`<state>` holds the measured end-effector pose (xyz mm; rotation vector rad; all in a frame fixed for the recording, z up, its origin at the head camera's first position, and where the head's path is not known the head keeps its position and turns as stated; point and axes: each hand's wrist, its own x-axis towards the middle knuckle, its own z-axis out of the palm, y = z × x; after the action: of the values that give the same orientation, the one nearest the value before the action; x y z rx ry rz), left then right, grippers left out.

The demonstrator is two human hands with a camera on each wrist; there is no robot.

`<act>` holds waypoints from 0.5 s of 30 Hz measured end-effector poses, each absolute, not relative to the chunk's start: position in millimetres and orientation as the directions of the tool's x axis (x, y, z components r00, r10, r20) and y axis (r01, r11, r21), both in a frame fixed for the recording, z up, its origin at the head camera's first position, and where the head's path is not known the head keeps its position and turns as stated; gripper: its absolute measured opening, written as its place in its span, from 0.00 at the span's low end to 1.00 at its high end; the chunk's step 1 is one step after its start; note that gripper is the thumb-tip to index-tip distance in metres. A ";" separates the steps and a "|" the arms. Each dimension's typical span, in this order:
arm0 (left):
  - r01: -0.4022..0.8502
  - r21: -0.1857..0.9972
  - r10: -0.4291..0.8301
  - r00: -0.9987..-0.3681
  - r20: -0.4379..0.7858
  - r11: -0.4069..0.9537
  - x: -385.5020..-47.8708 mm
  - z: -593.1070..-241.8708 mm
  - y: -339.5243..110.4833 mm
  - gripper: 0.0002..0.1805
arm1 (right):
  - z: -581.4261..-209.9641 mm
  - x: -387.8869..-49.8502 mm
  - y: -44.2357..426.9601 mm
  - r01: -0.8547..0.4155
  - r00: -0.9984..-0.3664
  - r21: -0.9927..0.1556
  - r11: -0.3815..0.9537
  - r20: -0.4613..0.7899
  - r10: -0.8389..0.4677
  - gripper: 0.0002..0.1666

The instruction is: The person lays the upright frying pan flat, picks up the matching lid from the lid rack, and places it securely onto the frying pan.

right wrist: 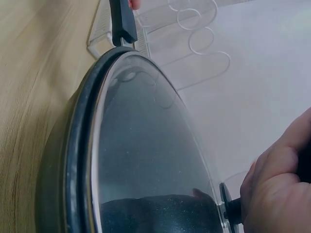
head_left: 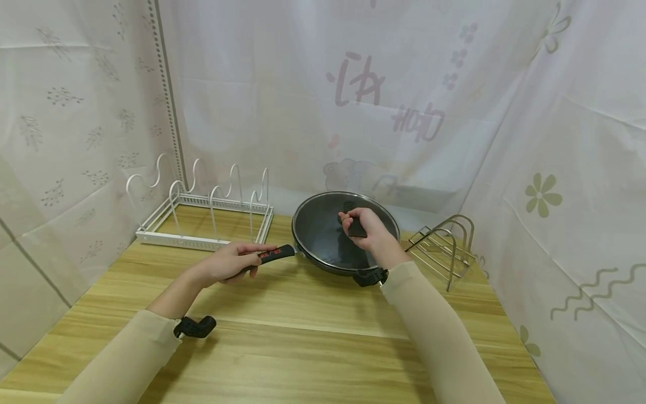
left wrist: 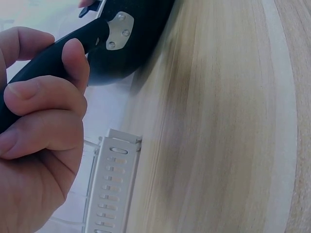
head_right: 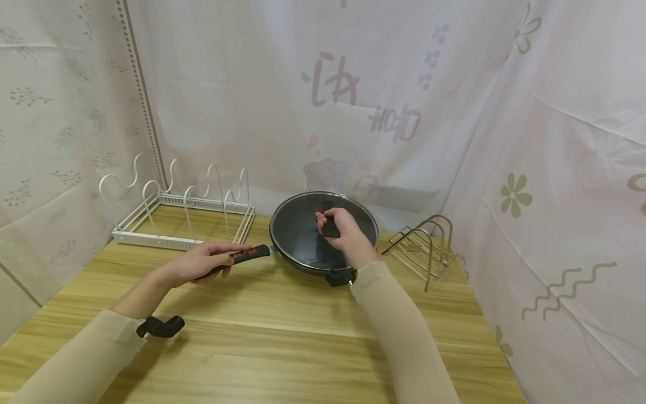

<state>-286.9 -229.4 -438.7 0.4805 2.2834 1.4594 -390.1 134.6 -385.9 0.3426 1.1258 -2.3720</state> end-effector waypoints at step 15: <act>0.075 0.919 0.487 -0.863 -0.134 0.387 -287.2 -439.2 -229.7 0.28 | -387.5 -386.4 133.2 0.502 -0.865 -0.676 -0.540 -0.401 -0.302 0.31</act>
<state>-287.2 -229.7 -439.2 0.4867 2.2673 1.4729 -386.4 133.2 -387.5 0.3272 1.1555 -2.3907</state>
